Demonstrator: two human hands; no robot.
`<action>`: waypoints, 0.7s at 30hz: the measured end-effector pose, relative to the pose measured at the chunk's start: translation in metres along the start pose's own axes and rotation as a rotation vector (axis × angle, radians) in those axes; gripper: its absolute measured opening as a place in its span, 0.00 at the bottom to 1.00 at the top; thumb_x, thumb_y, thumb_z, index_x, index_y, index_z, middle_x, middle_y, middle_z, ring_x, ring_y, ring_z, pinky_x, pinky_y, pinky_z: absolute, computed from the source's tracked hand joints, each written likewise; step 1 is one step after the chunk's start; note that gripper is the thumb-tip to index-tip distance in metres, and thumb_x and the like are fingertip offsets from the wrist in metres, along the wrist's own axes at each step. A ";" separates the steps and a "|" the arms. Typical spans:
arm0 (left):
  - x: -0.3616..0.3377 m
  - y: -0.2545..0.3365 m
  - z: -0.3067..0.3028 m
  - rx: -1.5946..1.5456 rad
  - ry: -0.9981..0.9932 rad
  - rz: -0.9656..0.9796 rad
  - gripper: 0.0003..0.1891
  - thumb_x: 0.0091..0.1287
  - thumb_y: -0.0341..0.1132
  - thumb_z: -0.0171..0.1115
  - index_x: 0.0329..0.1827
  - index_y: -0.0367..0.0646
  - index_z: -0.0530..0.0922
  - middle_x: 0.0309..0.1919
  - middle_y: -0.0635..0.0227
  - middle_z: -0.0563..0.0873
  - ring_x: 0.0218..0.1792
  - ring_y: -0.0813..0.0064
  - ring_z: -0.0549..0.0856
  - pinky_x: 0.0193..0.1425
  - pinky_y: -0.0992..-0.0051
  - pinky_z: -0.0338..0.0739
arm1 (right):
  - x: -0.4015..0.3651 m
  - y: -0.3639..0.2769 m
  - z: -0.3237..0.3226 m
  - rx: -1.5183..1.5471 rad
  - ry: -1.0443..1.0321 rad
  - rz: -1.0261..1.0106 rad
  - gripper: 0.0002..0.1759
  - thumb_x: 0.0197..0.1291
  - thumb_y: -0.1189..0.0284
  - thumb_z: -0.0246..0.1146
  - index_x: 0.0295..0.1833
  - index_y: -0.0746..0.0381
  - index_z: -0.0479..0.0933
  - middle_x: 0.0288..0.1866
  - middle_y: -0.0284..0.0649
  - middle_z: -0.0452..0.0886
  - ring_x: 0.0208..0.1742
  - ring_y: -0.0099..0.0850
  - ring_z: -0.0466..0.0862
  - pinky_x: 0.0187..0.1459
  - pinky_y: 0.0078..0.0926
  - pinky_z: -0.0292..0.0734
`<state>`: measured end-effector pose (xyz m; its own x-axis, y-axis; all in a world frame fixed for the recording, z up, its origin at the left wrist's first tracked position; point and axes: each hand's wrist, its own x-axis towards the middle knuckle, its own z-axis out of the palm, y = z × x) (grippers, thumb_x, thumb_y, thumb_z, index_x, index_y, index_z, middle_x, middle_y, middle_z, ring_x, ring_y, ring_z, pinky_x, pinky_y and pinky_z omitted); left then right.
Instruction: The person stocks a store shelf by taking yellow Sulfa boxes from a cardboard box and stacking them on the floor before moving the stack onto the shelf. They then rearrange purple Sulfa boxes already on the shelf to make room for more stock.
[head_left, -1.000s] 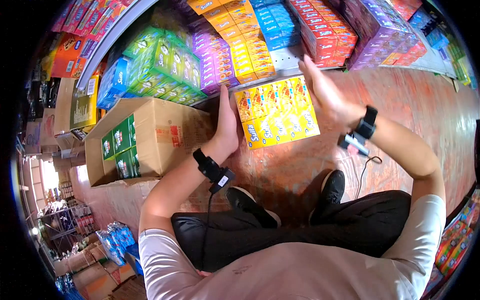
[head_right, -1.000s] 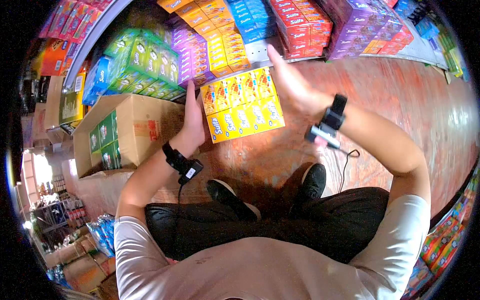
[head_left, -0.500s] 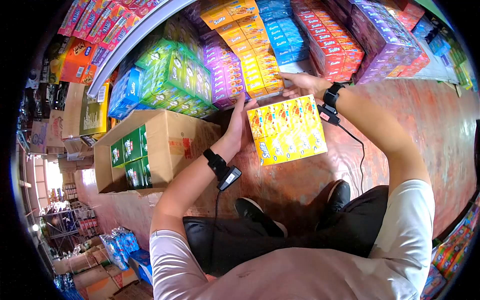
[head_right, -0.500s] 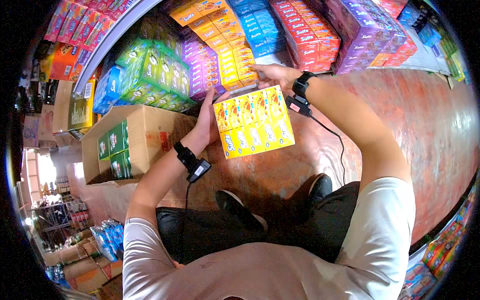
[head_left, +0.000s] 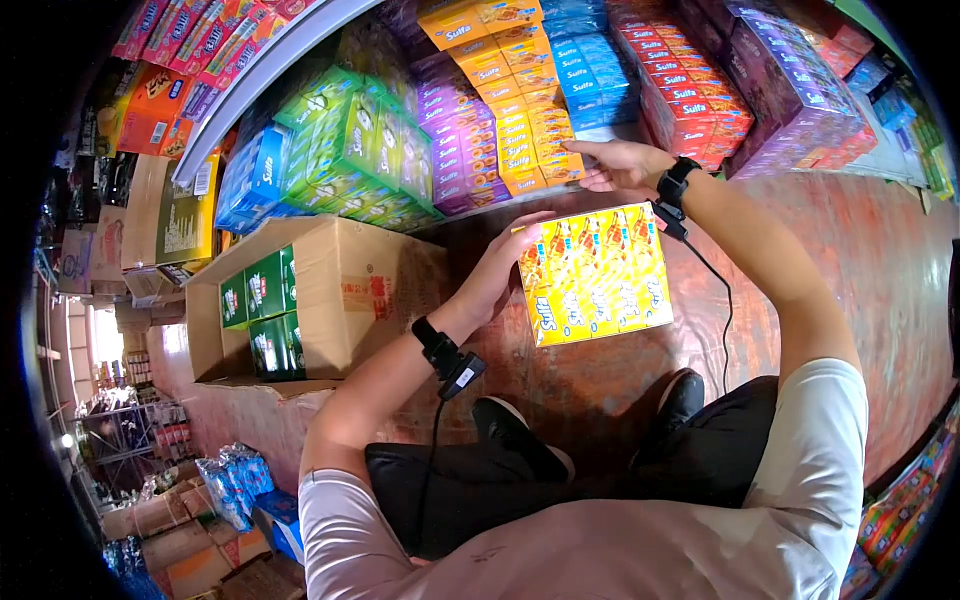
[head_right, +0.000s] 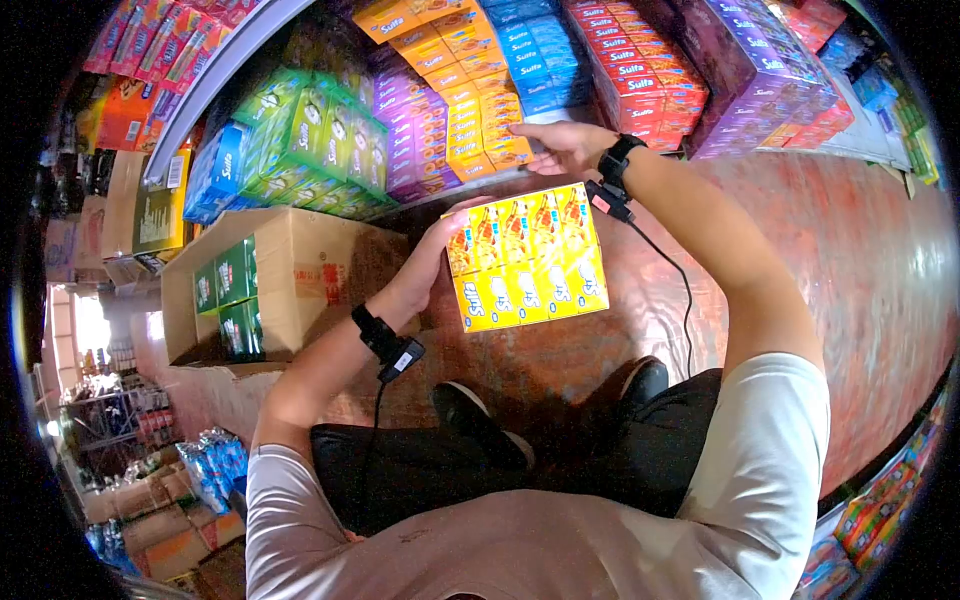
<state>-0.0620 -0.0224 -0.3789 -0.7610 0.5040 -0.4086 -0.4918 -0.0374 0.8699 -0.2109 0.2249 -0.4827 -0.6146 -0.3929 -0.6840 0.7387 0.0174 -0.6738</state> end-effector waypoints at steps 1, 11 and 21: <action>0.001 0.000 -0.001 0.004 -0.010 0.005 0.26 0.75 0.49 0.50 0.69 0.43 0.68 0.60 0.66 0.79 0.60 0.76 0.78 0.66 0.71 0.71 | -0.001 -0.002 0.001 -0.002 0.001 -0.006 0.28 0.58 0.47 0.70 0.53 0.56 0.78 0.41 0.34 0.83 0.39 0.25 0.83 0.43 0.20 0.80; 0.005 -0.001 -0.004 -0.010 0.005 0.018 0.26 0.73 0.46 0.53 0.68 0.39 0.69 0.59 0.65 0.79 0.61 0.76 0.76 0.68 0.73 0.66 | -0.035 -0.006 0.011 -0.064 -0.159 0.051 0.21 0.61 0.52 0.66 0.46 0.60 0.82 0.35 0.34 0.87 0.32 0.21 0.85 0.37 0.15 0.81; 0.006 -0.013 -0.008 -0.028 0.066 0.014 0.27 0.72 0.47 0.55 0.67 0.38 0.70 0.60 0.66 0.78 0.63 0.76 0.74 0.70 0.73 0.62 | -0.065 -0.030 0.019 0.221 -0.145 0.044 0.30 0.62 0.56 0.64 0.55 0.75 0.76 0.48 0.50 0.86 0.45 0.36 0.89 0.51 0.24 0.86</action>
<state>-0.0640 -0.0253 -0.3948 -0.7938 0.4454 -0.4141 -0.4914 -0.0687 0.8682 -0.1883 0.2323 -0.4128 -0.5462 -0.5240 -0.6535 0.8162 -0.1574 -0.5560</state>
